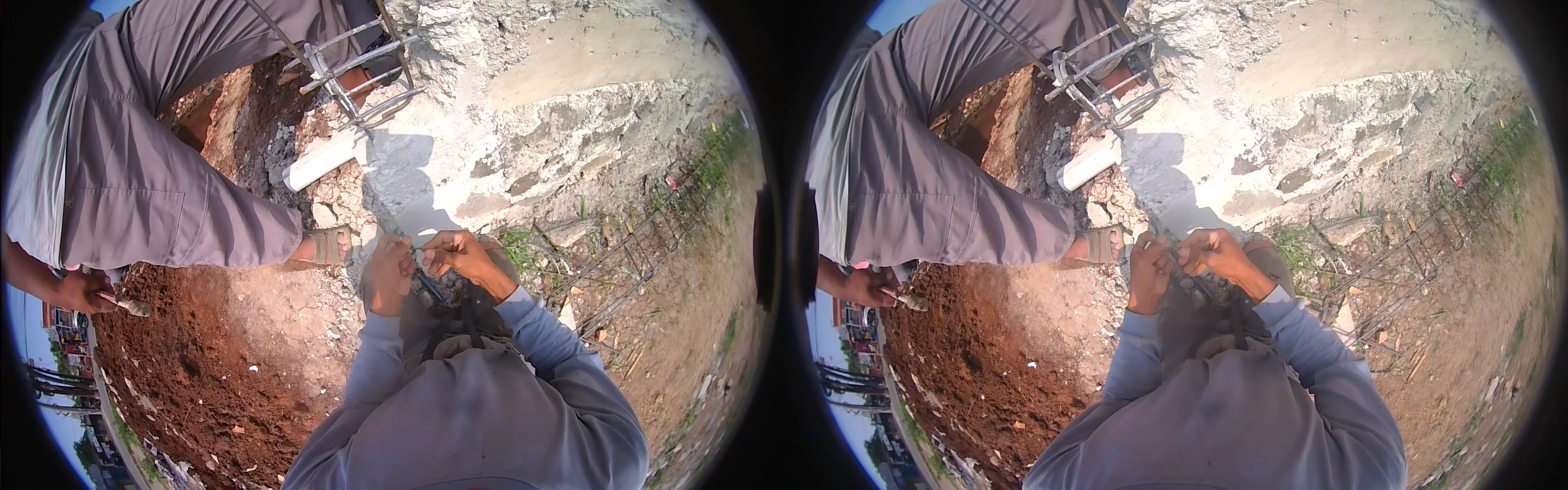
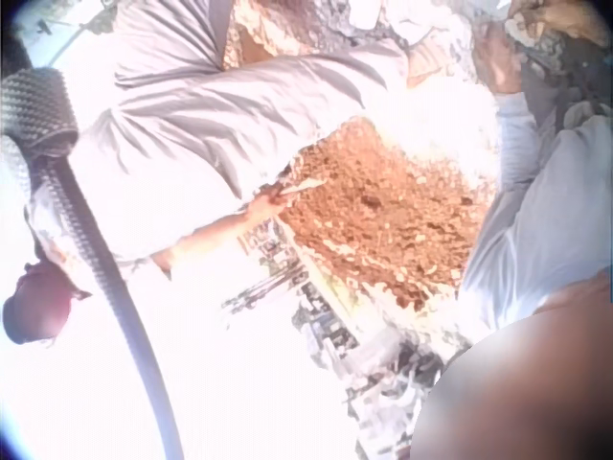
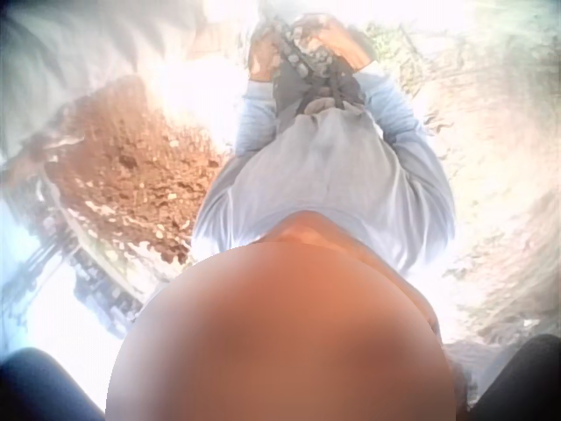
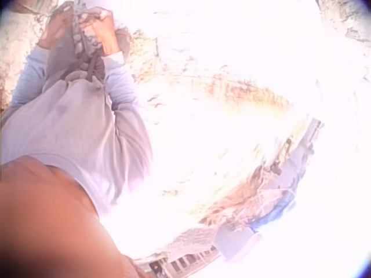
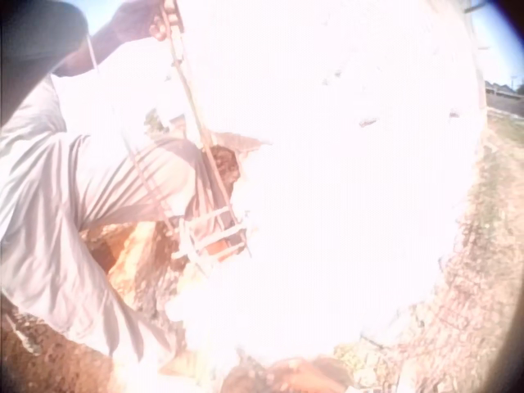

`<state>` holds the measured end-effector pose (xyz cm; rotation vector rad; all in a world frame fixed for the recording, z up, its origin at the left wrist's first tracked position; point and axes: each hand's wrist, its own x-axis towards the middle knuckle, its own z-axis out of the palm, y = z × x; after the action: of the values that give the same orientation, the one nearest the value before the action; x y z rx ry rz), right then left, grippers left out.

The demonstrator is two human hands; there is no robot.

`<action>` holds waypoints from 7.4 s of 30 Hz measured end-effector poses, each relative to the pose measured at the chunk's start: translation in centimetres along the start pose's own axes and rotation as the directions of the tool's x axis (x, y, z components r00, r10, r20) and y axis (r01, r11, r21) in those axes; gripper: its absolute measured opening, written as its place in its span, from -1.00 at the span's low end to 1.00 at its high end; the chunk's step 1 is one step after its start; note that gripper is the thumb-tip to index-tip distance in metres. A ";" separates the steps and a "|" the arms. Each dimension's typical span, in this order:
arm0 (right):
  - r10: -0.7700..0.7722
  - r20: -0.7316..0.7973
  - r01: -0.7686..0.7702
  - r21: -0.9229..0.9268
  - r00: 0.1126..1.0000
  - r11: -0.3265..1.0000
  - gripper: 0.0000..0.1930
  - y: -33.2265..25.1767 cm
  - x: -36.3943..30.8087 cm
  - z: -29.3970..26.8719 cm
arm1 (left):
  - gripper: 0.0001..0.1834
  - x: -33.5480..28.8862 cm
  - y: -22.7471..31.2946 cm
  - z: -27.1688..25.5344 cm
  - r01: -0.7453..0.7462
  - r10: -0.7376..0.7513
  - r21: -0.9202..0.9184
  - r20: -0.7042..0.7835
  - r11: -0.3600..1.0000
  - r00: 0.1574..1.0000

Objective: The person uses pliers to cut and bend small metal wires, then wraps them around vertical rebar rods embedded in a concrete wall to secure them. Another worker assists by holding the rebar in place. The task is performed at a construction site with exposed soil and building materials nearby.

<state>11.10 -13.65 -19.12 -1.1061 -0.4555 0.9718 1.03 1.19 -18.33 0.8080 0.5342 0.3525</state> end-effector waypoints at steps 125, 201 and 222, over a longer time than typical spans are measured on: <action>-0.144 -0.124 0.099 -0.314 0.982 0.944 -0.47 -12.3 -4.8 0.1 | -0.77 6.1 11.5 15.9 -0.666 0.699 0.739 0.531 -0.104 0.479; 0.034 0.069 -0.048 0.213 0.997 0.976 -0.75 -9.9 -3.9 0.6 | -0.55 2.4 6.3 16.1 -0.267 0.027 0.465 0.460 0.844 0.887; 0.028 -0.155 0.099 0.750 0.988 0.654 -0.84 -9.6 4.5 17.1 | -0.50 1.8 18.5 9.3 -0.201 -0.322 0.794 0.444 0.573 0.836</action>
<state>5.03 -1.83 -4.05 -0.3845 0.0849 0.8980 6.07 8.53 0.42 1.7483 0.1349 -0.2680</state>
